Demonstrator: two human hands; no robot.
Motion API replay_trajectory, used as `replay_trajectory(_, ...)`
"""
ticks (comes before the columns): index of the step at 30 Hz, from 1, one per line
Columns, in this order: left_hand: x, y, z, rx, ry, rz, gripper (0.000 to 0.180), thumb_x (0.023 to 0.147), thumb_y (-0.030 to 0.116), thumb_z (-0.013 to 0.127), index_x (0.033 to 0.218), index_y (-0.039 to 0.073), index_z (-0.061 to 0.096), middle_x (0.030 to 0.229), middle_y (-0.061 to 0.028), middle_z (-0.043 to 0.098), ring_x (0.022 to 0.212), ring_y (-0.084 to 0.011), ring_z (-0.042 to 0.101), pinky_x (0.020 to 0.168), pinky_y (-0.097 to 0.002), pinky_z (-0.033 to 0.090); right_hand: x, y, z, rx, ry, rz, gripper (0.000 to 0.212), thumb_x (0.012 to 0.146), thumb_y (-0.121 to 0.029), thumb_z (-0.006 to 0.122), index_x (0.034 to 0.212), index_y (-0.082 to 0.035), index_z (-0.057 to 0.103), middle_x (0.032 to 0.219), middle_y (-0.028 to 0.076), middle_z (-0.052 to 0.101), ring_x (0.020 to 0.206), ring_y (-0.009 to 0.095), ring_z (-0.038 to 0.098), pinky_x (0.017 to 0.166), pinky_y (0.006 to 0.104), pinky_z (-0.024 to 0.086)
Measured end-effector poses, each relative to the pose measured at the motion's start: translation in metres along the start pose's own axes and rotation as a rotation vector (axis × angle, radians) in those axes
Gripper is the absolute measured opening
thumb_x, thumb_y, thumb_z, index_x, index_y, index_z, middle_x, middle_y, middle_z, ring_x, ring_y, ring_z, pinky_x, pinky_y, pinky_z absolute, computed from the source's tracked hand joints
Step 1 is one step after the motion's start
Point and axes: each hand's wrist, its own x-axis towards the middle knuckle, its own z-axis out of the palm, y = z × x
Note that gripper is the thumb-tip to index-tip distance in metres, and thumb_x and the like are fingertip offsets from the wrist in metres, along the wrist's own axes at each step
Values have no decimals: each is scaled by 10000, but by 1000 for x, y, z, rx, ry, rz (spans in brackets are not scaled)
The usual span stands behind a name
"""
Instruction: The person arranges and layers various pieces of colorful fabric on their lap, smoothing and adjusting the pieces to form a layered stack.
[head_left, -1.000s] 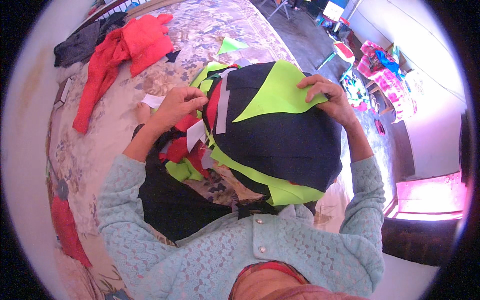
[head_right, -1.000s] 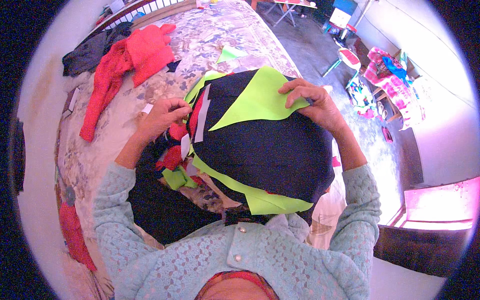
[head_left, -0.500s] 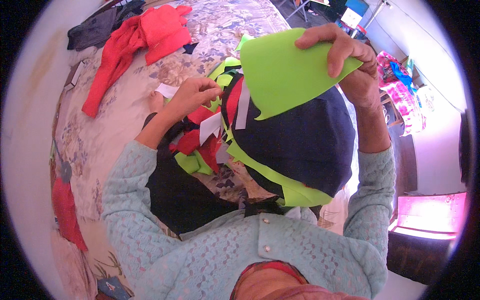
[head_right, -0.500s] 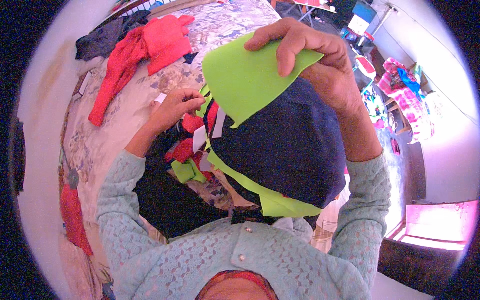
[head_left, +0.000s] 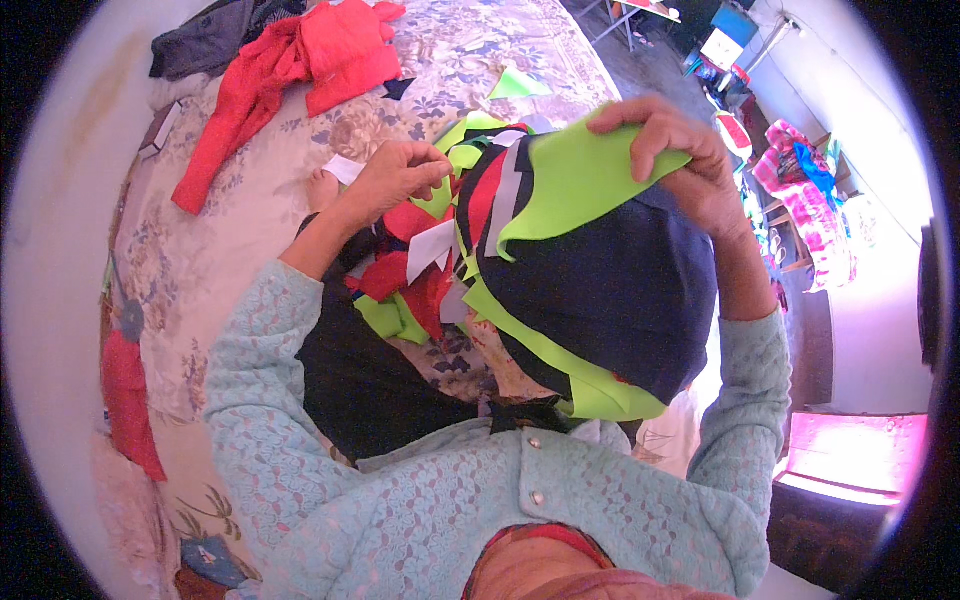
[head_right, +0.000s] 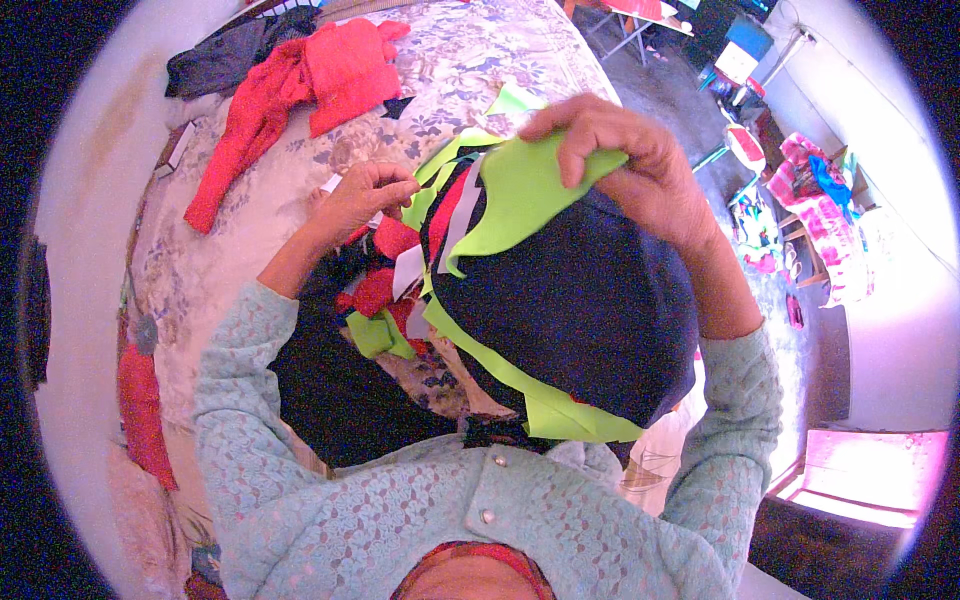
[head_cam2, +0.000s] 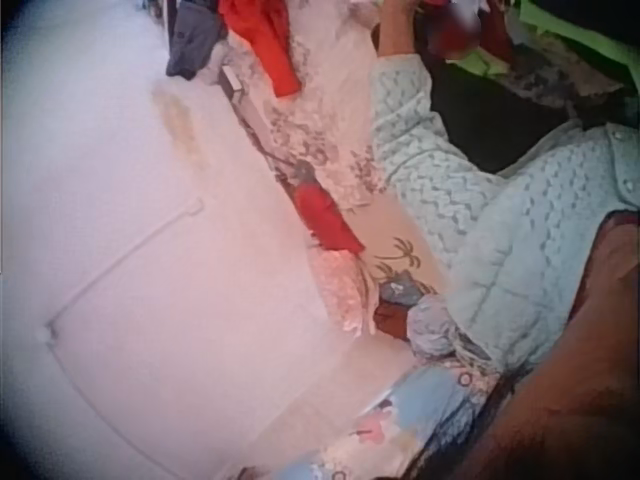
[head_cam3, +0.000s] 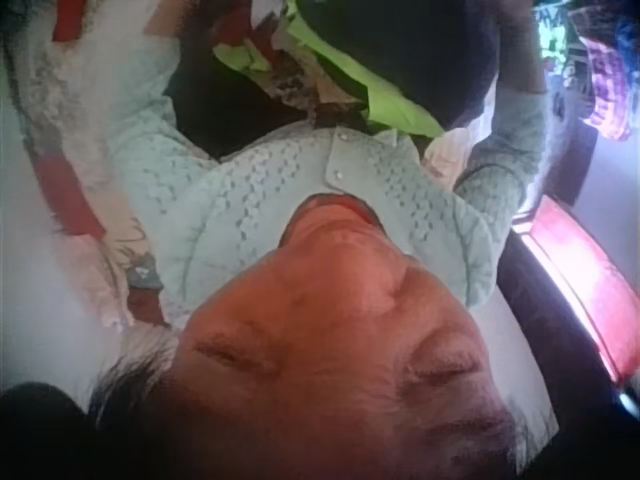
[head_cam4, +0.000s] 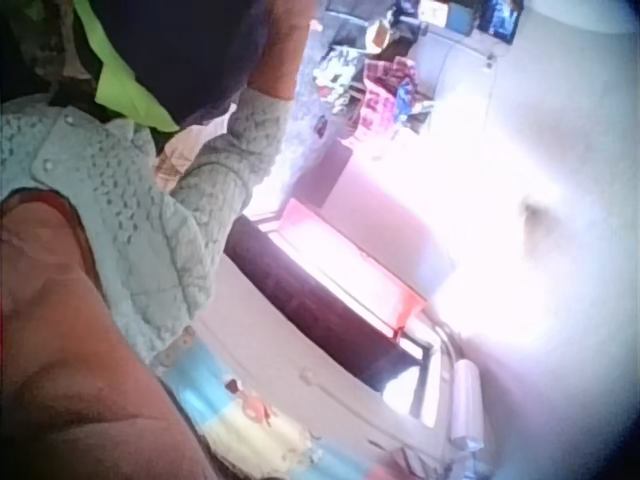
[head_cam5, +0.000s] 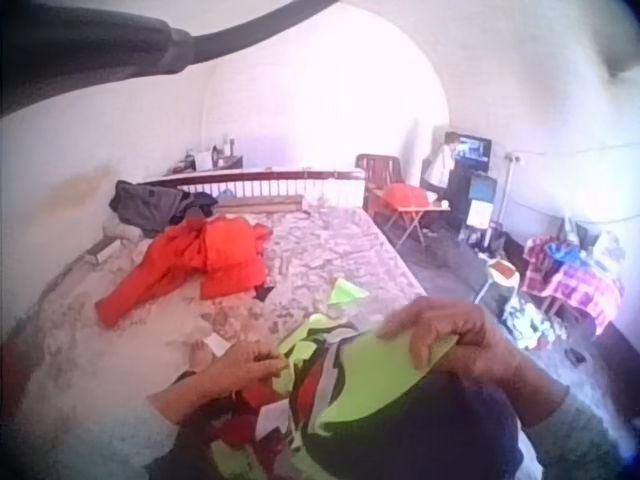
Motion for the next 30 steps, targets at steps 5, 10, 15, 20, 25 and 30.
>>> replay_trajectory(5, -5, 2, -3, 97, 54, -27, 227, 888, 246, 608, 910, 23, 643, 747, 8, 606, 636, -67, 571, 569, -224, 464, 31, -25, 11, 137, 24, -204, 36, 779, -69, 546, 756, -60, 572, 1140, 168, 599, 1040, 224, 559, 882, 331, 427)
replay_trajectory(10, 1, -6, -12, 47, 145, -5, 219, 874, 224, 616, 959, 24, 643, 793, -6, 621, 646, -80, 578, 573, -235, 469, -1, 6, 7, -172, -160, -4, 33, 748, -44, 565, 767, -71, 569, 1177, 162, 581, 1078, 278, 557, 892, 351, 434)
replay_trajectory(15, 6, -35, -29, 55, 303, -48, 214, 854, 181, 619, 1004, 32, 649, 822, -21, 635, 679, -94, 591, 605, -238, 481, -35, 23, 3, -369, -214, 184, 137, 698, -3, 564, 808, -80, 589, 1235, 141, 556, 1092, 306, 557, 914, 377, 434)
replay_trajectory(20, 14, -65, -43, 130, 309, -134, 200, 817, 147, 642, 981, 36, 669, 810, -28, 657, 698, -98, 601, 630, -252, 489, -36, 15, 0, -714, -22, 297, 214, 791, 23, 542, 941, -92, 643, 1248, 111, 561, 1097, 289, 576, 927, 384, 455)
replay_trajectory(25, 28, -110, -54, 399, 163, -54, 225, 766, 163, 681, 964, 56, 679, 832, -76, 682, 732, -163, 644, 659, -305, 504, -3, 2, 8, -574, 70, 187, 207, 887, -10, 506, 1028, -66, 648, 1220, 134, 571, 1123, 282, 565, 931, 342, 447)
replay_trajectory(30, 38, -117, -32, 617, 128, -61, 252, 750, 207, 681, 945, 47, 671, 891, -149, 672, 820, -277, 652, 737, -378, 508, 22, 14, 23, -196, -131, 130, 253, 915, -86, 492, 1133, -53, 615, 1226, 165, 560, 1176, 313, 525, 995, 384, 398)
